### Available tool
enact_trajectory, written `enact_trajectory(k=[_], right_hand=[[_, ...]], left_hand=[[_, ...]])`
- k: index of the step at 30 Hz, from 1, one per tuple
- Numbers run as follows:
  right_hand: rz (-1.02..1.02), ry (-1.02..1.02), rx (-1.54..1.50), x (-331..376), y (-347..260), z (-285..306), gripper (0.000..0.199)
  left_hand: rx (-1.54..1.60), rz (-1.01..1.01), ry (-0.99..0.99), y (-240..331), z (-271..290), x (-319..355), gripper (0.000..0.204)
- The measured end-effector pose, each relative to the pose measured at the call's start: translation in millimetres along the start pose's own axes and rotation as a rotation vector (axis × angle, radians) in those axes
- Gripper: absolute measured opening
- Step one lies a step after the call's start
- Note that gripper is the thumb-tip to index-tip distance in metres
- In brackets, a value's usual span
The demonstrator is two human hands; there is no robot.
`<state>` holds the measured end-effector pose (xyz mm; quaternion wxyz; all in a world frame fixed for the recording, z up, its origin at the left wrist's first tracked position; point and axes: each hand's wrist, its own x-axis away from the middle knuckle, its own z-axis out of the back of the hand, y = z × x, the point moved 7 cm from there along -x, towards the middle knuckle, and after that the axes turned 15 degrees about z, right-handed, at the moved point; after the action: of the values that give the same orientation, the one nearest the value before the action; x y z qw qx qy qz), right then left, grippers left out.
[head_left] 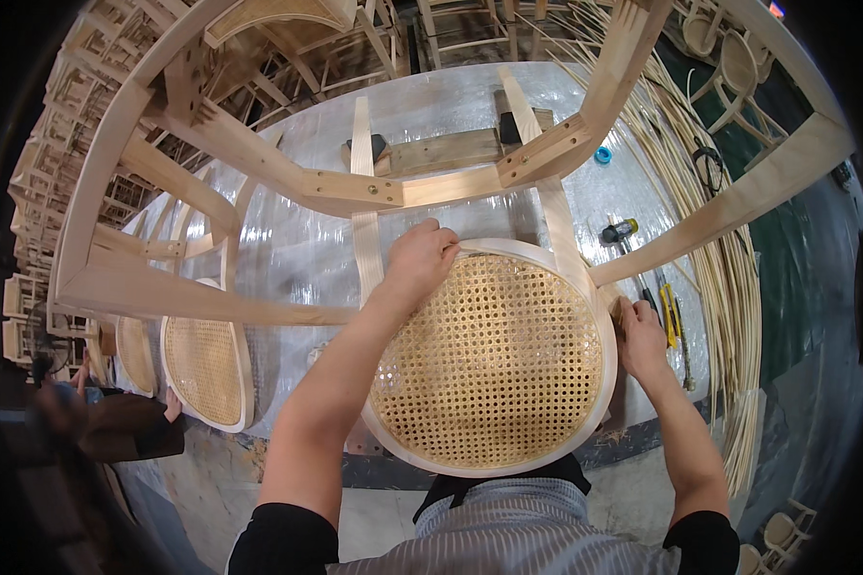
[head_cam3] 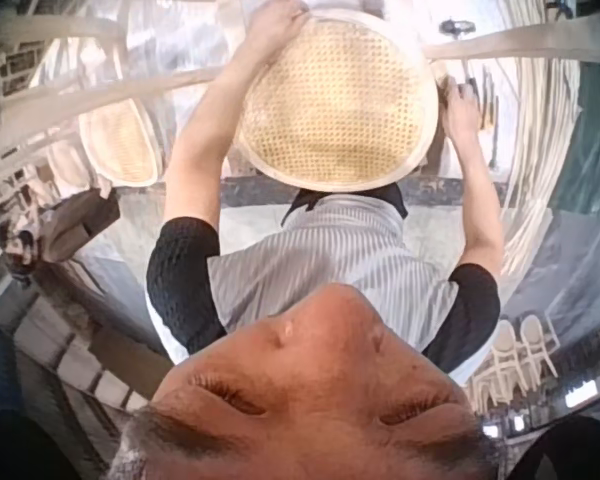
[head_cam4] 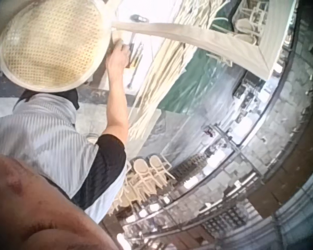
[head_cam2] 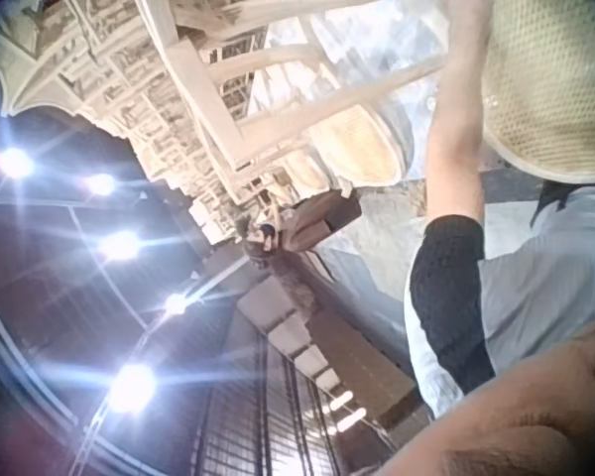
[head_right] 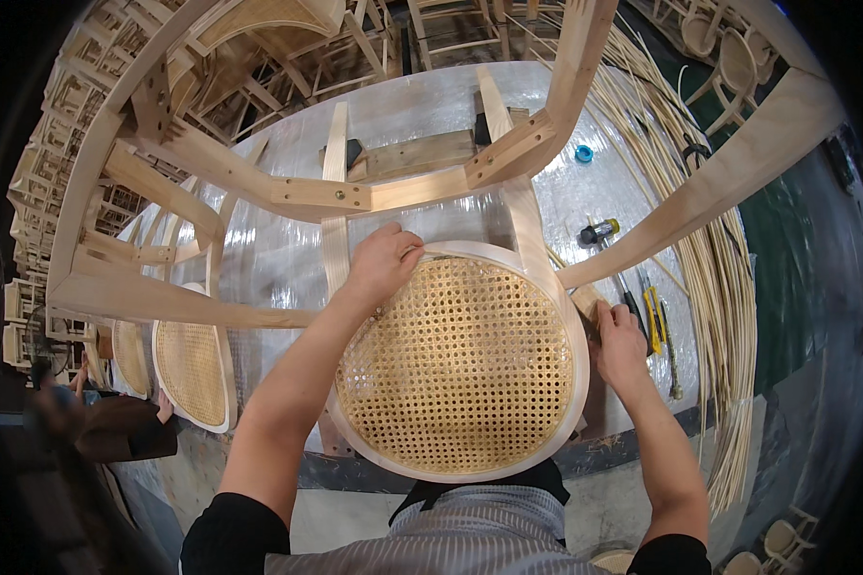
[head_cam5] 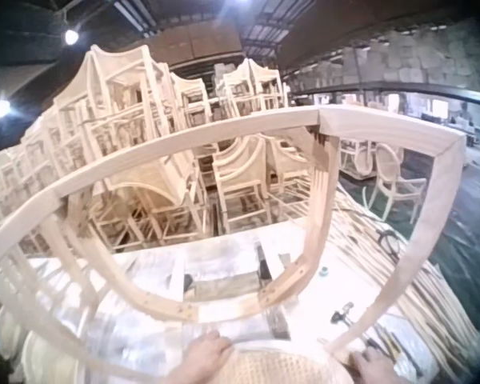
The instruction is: The person secures a woven cane seat into a wooden chair frame. They use a hammer to tap the cane strips into place around the perimeter and a utility knife to trim excess material. The person also wipes the seat surface with a cloth.
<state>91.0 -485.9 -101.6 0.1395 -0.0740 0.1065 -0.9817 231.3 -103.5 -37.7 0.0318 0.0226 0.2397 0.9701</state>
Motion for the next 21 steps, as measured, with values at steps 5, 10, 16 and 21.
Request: enact_trajectory(k=[5,10,16,21], right_hand=[[-0.091,0.055,0.058,-16.3,-1.1,-1.3,0.074],[-0.156,0.062,0.062,-17.0,11.7,-1.6,0.072],[-0.228,0.219,-0.019,6.8,3.3,16.9,0.074],[-0.3,0.319,-0.097,60.2,2.2,23.1,0.076]], left_hand=[[0.061,-0.008,0.058,-8.3,1.9,9.3,0.01],[0.091,-0.073,0.186,-1.5,0.2,16.0,0.01],[0.099,-0.16,0.296,0.8,0.4,26.0,0.009],[0.109,-0.165,0.303,3.3,0.6,24.3,0.011]])
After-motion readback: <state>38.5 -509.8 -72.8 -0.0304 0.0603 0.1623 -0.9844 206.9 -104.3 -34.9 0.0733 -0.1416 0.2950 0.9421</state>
